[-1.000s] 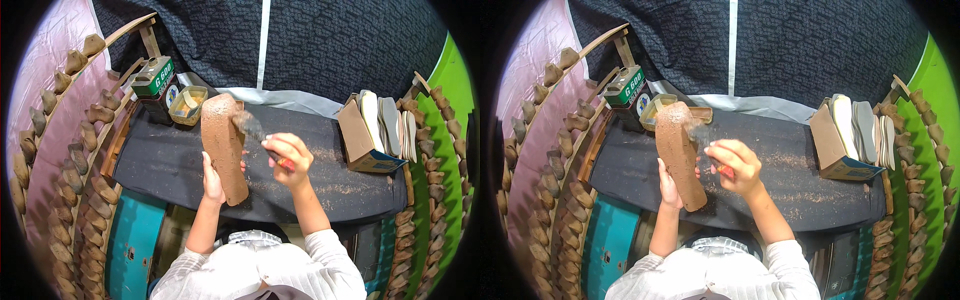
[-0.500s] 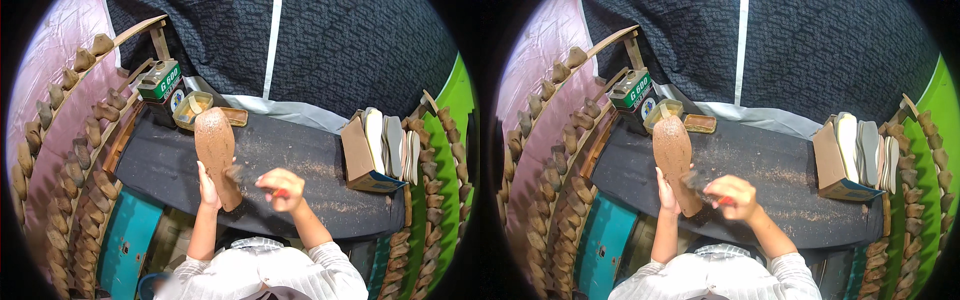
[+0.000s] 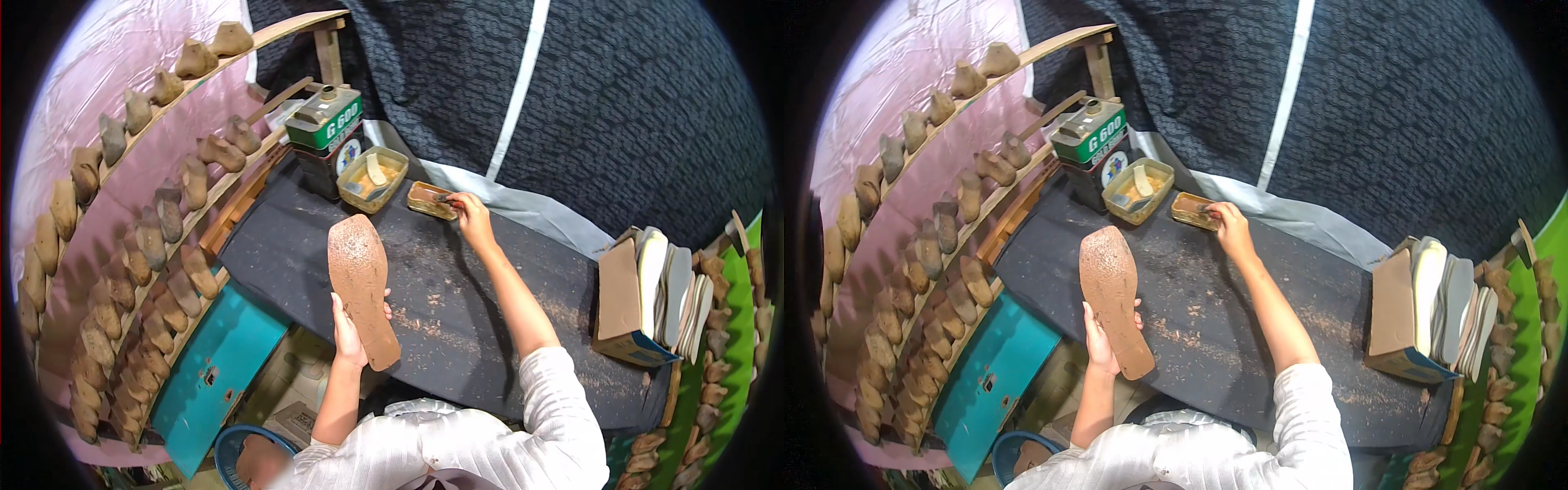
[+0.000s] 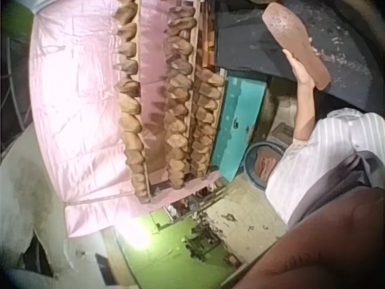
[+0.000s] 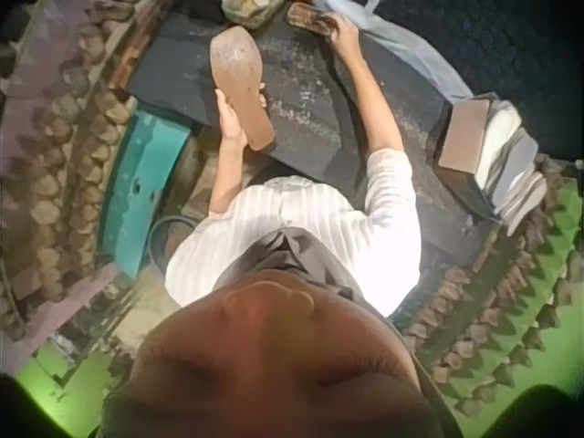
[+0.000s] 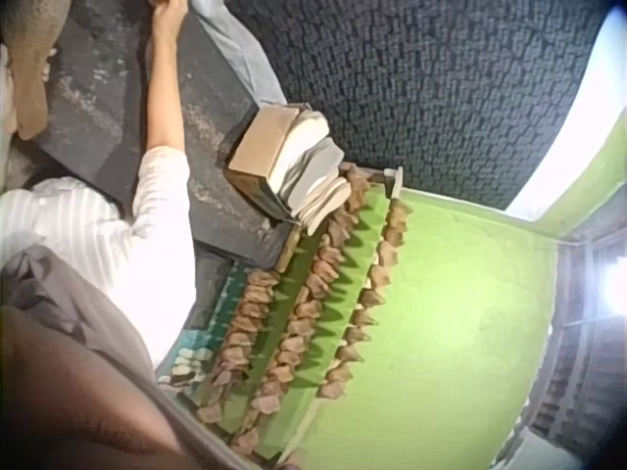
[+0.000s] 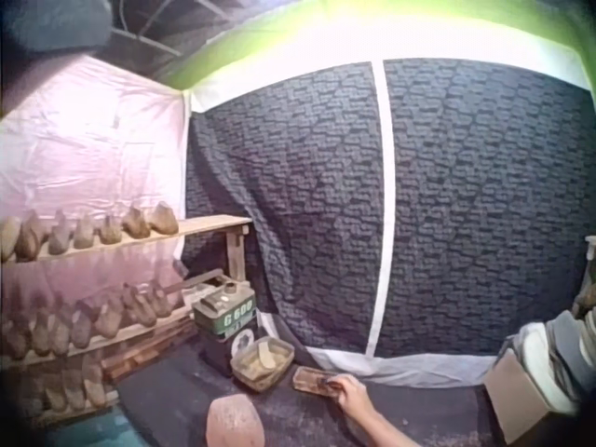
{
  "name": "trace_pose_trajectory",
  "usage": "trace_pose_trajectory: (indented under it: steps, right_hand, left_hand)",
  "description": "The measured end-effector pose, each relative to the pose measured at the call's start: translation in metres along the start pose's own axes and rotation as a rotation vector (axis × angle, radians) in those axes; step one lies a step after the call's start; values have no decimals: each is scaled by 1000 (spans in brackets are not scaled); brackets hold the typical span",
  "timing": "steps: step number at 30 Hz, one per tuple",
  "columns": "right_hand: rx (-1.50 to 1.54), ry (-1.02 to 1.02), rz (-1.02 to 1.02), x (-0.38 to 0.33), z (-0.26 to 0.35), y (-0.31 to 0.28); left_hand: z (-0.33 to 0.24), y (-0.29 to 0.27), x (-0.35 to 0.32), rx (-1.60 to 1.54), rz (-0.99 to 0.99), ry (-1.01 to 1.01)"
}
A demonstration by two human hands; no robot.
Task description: Applying adhesive to the underside of shoe soles using a handheld brush.
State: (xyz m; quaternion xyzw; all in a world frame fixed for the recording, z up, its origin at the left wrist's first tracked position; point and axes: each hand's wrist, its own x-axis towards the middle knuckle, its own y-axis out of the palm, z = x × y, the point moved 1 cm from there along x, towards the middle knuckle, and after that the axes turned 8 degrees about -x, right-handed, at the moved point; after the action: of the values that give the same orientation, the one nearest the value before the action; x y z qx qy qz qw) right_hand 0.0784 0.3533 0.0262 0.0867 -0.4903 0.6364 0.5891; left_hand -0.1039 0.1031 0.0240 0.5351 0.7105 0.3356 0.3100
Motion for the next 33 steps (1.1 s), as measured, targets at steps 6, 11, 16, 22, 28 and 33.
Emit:
trace_pose_trajectory:
  steps: [6, 11, 16, 22, 28, 33]
  right_hand:
    - [30, 32, 52, -2, -19, 21]
    - [-16, 39, 0, -11, -26, 20]
    - [-37, 143, 2, -23, -24, 19]
    - [44, 204, -17, -36, -19, 11]
    - [-103, 190, -70, -45, 17, -10]
    - [-147, 159, -260, -57, 102, -28]
  left_hand:
    - [-16, -17, -2, 5, -37, 19]
    - [-21, -23, 4, 15, -36, -22]
    - [-23, -22, 11, 13, 14, -80]
    - [-24, -18, 19, 3, 90, -126]
    - [-25, -9, 21, 24, 124, -134]
    - [-24, 2, 16, 50, 139, -128]
